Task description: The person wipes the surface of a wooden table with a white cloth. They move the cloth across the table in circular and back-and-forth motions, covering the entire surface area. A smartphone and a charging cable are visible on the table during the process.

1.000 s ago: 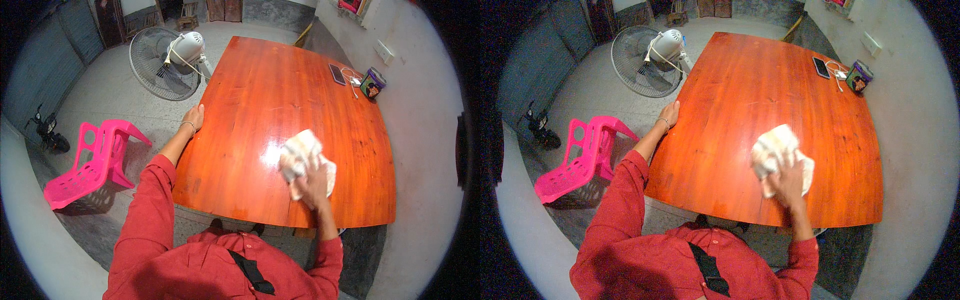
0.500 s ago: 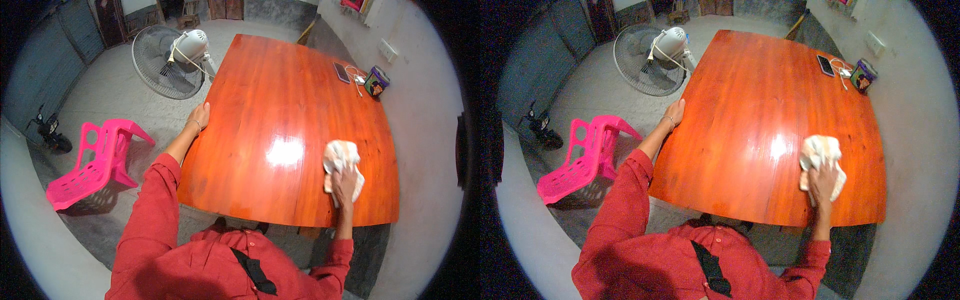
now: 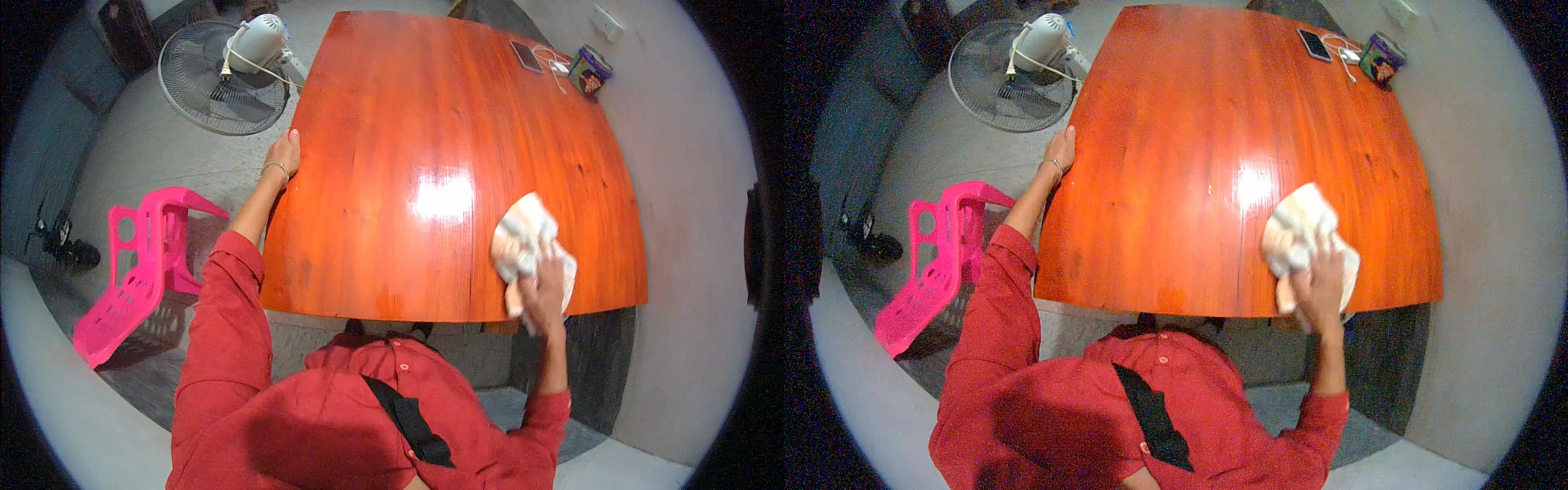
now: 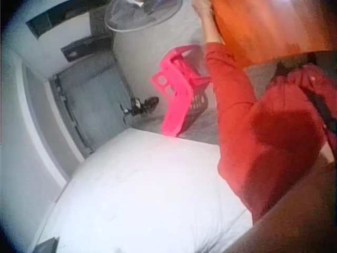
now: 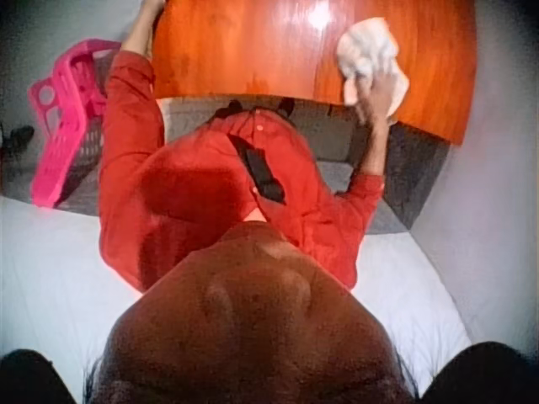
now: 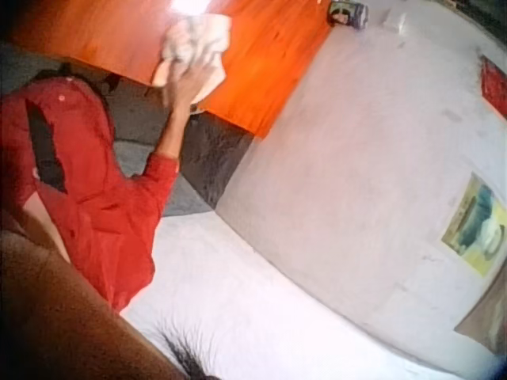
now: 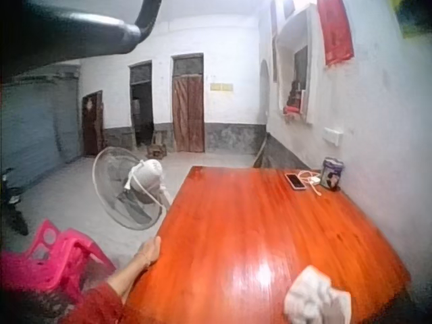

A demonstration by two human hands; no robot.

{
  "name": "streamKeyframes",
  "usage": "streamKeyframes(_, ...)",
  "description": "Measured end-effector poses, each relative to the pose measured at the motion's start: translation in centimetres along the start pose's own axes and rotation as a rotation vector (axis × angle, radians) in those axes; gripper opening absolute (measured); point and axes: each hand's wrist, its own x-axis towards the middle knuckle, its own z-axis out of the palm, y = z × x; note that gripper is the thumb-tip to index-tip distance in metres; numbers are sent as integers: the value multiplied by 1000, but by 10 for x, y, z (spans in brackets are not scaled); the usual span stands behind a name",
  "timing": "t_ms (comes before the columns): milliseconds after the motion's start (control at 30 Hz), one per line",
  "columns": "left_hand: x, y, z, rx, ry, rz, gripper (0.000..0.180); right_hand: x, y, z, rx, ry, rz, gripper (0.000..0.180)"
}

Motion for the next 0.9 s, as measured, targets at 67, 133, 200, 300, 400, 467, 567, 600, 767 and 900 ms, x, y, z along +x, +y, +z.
streamKeyframes(67,2,1,1,21,-27,-14,57,30,19,6,-123,73,58,45)
streamKeyframes(133,6,2,2,46,-52,-15,57,66,28,21,-221,60,95,49)
streamKeyframes(200,19,-16,7,70,-19,-13,56,96,8,43,-202,18,66,54)
streamKeyframes(300,-1,26,-14,227,-16,11,49,111,-33,61,-130,-9,-68,54)
streamKeyframes(400,-24,58,-27,244,116,262,41,114,-69,47,418,-135,-150,49)
streamKeyframes(467,-44,87,-27,110,161,538,38,118,-66,33,751,-56,-120,43)
streamKeyframes(567,-107,142,6,-188,-61,973,51,118,-35,14,1023,117,70,34)
streamKeyframes(600,-131,159,14,-165,-125,1008,60,118,-28,3,1089,137,206,34)
streamKeyframes(767,-199,220,62,121,-229,1023,79,133,51,-9,806,344,313,32)
streamKeyframes(900,-213,226,81,154,-179,956,61,147,107,-6,583,292,293,33)
